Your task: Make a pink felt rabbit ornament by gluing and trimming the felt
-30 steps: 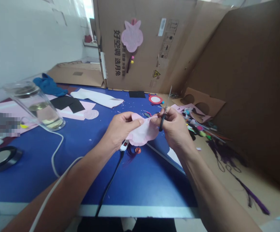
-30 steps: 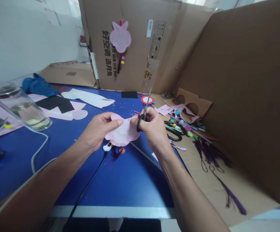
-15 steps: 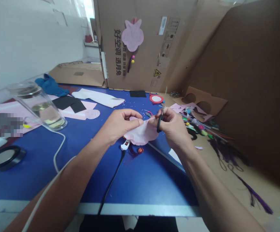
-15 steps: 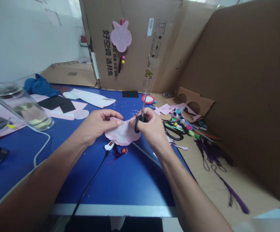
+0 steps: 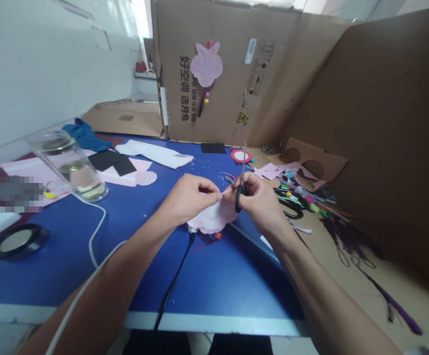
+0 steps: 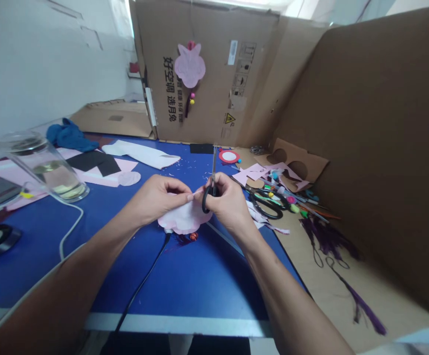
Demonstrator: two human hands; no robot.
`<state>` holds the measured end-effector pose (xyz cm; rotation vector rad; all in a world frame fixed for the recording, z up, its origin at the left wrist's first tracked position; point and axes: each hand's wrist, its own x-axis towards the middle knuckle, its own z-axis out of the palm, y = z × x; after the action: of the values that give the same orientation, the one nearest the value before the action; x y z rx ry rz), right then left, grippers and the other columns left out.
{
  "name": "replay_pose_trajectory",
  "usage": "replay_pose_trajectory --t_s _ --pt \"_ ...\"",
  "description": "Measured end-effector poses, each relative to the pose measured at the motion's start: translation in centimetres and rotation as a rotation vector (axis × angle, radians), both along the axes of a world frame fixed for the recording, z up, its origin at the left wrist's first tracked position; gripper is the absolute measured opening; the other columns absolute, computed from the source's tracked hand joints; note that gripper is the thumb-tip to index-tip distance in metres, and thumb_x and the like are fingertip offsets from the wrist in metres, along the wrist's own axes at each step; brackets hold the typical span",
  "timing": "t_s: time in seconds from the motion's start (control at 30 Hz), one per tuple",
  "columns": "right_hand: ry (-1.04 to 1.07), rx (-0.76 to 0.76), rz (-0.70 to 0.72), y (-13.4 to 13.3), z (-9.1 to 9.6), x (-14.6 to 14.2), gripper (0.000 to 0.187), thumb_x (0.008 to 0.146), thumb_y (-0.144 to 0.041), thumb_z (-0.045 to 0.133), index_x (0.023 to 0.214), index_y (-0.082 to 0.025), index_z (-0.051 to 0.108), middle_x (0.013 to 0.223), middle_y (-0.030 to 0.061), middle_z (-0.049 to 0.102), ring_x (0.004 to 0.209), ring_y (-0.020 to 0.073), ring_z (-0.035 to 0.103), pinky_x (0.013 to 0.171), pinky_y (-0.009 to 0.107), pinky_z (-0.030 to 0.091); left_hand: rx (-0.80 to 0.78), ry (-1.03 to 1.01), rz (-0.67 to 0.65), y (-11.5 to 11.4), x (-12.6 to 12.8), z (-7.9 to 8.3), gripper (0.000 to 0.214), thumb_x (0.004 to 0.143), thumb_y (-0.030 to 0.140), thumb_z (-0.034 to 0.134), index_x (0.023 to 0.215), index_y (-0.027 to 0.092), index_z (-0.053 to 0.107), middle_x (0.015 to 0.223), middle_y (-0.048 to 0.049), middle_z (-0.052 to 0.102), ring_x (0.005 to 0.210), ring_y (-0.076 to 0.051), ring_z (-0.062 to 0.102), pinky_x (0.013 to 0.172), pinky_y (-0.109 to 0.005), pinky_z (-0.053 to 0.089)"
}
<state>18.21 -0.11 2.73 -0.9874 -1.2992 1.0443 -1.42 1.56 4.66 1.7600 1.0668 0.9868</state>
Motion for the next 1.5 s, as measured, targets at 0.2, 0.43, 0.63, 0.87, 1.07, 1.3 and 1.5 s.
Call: replay_pose_trajectory --t_s 0.2,0.43,0.63,0.87,1.07,1.3,1.5 --pt "0.046 -0.017 0.007 -0.2 0.1 -0.3 0.041 0.066 -0.029 0.096 0.084 -0.025 0.06 0.078 -0.0026 0.073 0.068 0.0156 0.059 0.061 0.028 0.047 -0.008 -0.021 -0.023 0.1 0.0 -0.2 0.015 0.077 0.03 0.074 0.073 0.019 0.082 0.067 -0.0028 0.072 0.06 -0.015 0.057 0.055 -0.025 0.039" --pt "0.097 -0.008 -0.073 0.1 0.1 -0.1 0.04 0.064 -0.026 0.096 0.081 -0.026 0.06 0.075 -0.0045 0.069 0.07 0.0164 0.062 0.063 0.029 0.048 -0.038 -0.074 -0.051 0.1 -0.1 -0.4 0.013 0.077 0.029 0.075 0.071 0.02 0.082 0.066 -0.0014 0.07 0.059 -0.014 0.056 0.054 -0.024 0.038" --pt "0.167 -0.034 -0.032 0.6 -0.2 0.7 0.037 0.07 -0.033 0.095 0.083 -0.026 0.061 0.084 -0.0003 0.077 0.077 0.0181 0.067 0.07 0.031 0.049 -0.102 -0.144 0.001 0.3 -0.5 -0.2 0.01 0.074 0.029 0.078 0.071 0.02 0.082 0.069 -0.0019 0.072 0.059 -0.014 0.056 0.053 -0.024 0.039" --pt "0.134 -0.049 0.012 0.1 0.2 0.1 0.044 0.061 -0.028 0.099 0.082 -0.026 0.06 0.081 -0.0029 0.072 0.074 0.0175 0.064 0.066 0.03 0.051 -0.136 -0.159 -0.014 0.3 -0.5 -0.3 0.011 0.073 0.031 0.078 0.071 0.02 0.081 0.066 -0.0005 0.069 0.058 -0.013 0.053 0.053 -0.024 0.037" --pt "0.115 -0.034 -0.041 0.3 0.2 0.3 0.041 0.06 -0.026 0.096 0.079 -0.026 0.06 0.075 -0.0047 0.066 0.069 0.0159 0.058 0.062 0.029 0.047 -0.199 -0.211 -0.014 0.2 -0.3 -0.2 0.02 0.07 0.035 0.087 0.083 0.02 0.081 0.074 -0.0024 0.072 0.063 -0.015 0.061 0.055 -0.024 0.045" --pt "0.207 0.02 -0.161 1.1 -0.2 1.3 0.038 0.063 -0.023 0.093 0.079 -0.025 0.059 0.075 -0.0052 0.065 0.066 0.0141 0.053 0.059 0.028 0.04 -0.361 -0.293 -0.046 0.7 -0.3 -0.7 0.032 0.065 0.029 0.092 0.092 0.017 0.081 0.081 -0.0066 0.078 0.064 -0.018 0.068 0.057 -0.027 0.051" --pt "0.24 0.028 -0.195 1.1 0.1 1.3 0.04 0.063 -0.027 0.096 0.079 -0.025 0.06 0.072 -0.0064 0.061 0.065 0.0135 0.052 0.062 0.028 0.041 -0.418 -0.389 0.076 1.2 -0.2 -1.1 0.027 0.062 0.033 0.094 0.075 0.016 0.076 0.071 -0.0048 0.074 0.059 -0.015 0.064 0.057 -0.026 0.05"
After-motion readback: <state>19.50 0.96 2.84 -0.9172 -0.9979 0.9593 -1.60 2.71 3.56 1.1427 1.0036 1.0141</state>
